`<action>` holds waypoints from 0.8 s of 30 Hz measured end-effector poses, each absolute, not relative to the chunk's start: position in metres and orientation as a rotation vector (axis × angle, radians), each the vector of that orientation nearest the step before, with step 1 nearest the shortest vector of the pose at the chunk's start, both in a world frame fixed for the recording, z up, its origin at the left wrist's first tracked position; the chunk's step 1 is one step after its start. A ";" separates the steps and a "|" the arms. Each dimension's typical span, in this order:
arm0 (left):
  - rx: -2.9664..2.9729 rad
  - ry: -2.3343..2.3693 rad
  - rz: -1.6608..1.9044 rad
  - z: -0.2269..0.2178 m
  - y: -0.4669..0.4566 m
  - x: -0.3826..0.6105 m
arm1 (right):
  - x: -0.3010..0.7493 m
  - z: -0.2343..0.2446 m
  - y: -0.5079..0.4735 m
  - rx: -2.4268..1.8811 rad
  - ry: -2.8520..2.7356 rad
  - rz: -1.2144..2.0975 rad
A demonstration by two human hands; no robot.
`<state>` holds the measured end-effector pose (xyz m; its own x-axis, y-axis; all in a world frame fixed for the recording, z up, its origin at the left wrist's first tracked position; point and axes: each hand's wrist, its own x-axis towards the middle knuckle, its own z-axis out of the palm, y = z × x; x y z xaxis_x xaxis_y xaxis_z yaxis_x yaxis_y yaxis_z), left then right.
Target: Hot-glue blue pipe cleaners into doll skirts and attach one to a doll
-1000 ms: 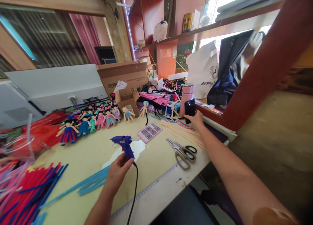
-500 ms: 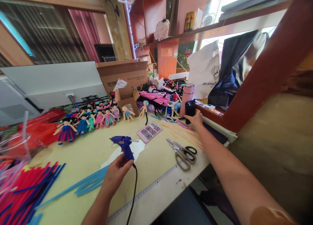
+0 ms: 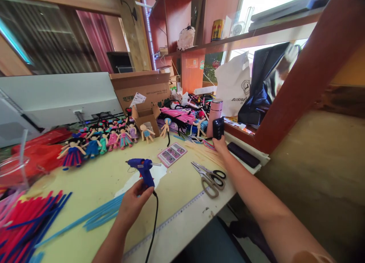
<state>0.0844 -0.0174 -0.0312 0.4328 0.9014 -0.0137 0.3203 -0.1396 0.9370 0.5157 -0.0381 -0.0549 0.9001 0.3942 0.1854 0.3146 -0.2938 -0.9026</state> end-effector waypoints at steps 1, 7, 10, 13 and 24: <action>1.688 1.071 0.727 -0.031 -0.017 0.084 | 0.512 -0.054 -0.037 -1.890 -0.513 0.106; 1.689 1.053 0.728 -0.029 -0.018 0.083 | 0.496 -0.040 -0.029 -1.786 -0.563 0.189; 1.680 1.049 0.739 -0.027 -0.020 0.084 | 0.489 -0.036 -0.025 -1.707 -0.685 0.165; 1.674 1.051 0.746 -0.025 -0.021 0.085 | 0.481 -0.036 -0.024 -1.653 -0.765 0.159; 1.710 1.063 0.747 -0.024 -0.021 0.085 | 0.457 -0.041 -0.024 -1.573 -0.880 0.205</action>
<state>0.0855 -0.0211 -0.0236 0.4345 0.9006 0.0128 0.3176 -0.1665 0.9335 0.4572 -0.0236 -0.0410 0.6922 0.6316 0.3492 0.4121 0.0513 -0.9097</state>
